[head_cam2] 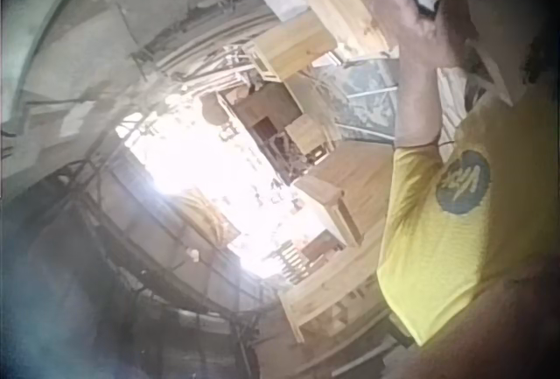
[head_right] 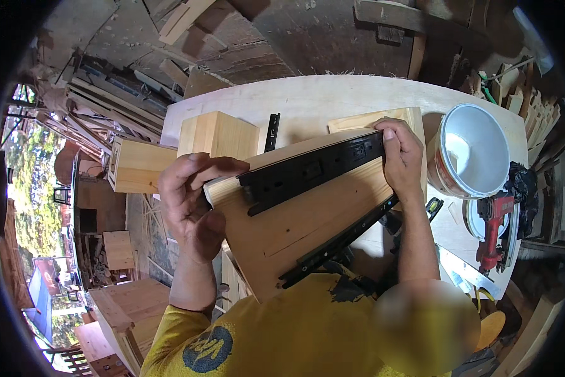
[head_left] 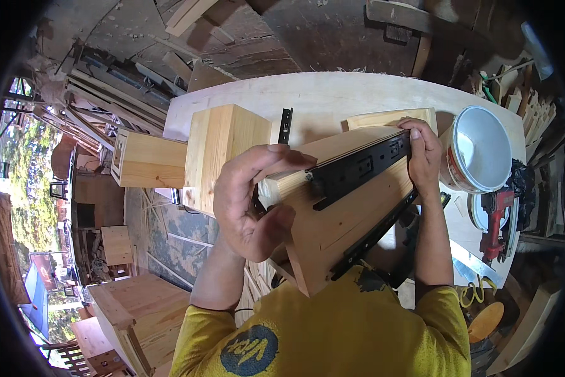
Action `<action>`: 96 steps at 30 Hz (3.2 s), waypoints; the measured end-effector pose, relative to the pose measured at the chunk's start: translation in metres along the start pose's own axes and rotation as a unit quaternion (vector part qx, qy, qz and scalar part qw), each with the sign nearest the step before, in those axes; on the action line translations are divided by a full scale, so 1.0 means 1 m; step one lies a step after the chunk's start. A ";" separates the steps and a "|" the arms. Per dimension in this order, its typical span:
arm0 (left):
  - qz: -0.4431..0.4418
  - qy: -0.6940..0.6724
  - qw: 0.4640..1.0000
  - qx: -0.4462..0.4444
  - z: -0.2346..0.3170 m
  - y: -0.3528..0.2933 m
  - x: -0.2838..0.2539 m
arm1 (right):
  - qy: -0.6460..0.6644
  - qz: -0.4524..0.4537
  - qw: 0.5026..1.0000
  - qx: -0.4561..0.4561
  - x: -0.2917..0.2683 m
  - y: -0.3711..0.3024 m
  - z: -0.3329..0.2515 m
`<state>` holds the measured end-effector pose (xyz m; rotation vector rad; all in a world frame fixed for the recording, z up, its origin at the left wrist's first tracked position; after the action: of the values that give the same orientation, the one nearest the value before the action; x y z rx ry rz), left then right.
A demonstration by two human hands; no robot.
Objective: Installing metal drawer slides and assembling parts for wooden boxes in a workshop.
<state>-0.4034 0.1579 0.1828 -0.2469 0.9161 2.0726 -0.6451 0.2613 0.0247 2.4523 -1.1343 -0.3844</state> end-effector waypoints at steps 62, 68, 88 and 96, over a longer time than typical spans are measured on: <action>-0.085 0.268 0.956 -0.087 -0.047 0.182 0.093 | 0.144 0.103 0.984 0.011 -0.022 0.048 -0.063; -0.097 0.196 0.973 -0.069 -0.047 0.190 0.115 | 0.205 0.118 0.970 0.056 -0.069 0.077 -0.022; -0.156 -0.044 0.942 -0.295 -0.154 -0.320 -0.068 | -0.081 0.232 0.968 0.056 -0.043 0.047 -0.071; -0.132 -0.113 0.918 -0.356 -0.208 -0.421 -0.160 | -0.243 0.270 0.931 -0.032 0.085 -0.057 -0.100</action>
<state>-0.0109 0.0783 -0.1102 -0.4706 -0.0461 2.0428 -0.5132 0.2542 0.0786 1.9158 -1.8925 -0.8577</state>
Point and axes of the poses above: each hand's wrist, its own y-axis towards the middle knuckle, its own x-axis out of the palm, z = x × y, the point moved 6 cm from there along y, towards the middle knuckle, and after that the axes turned 3 degrees about y, right-handed, at the moved point
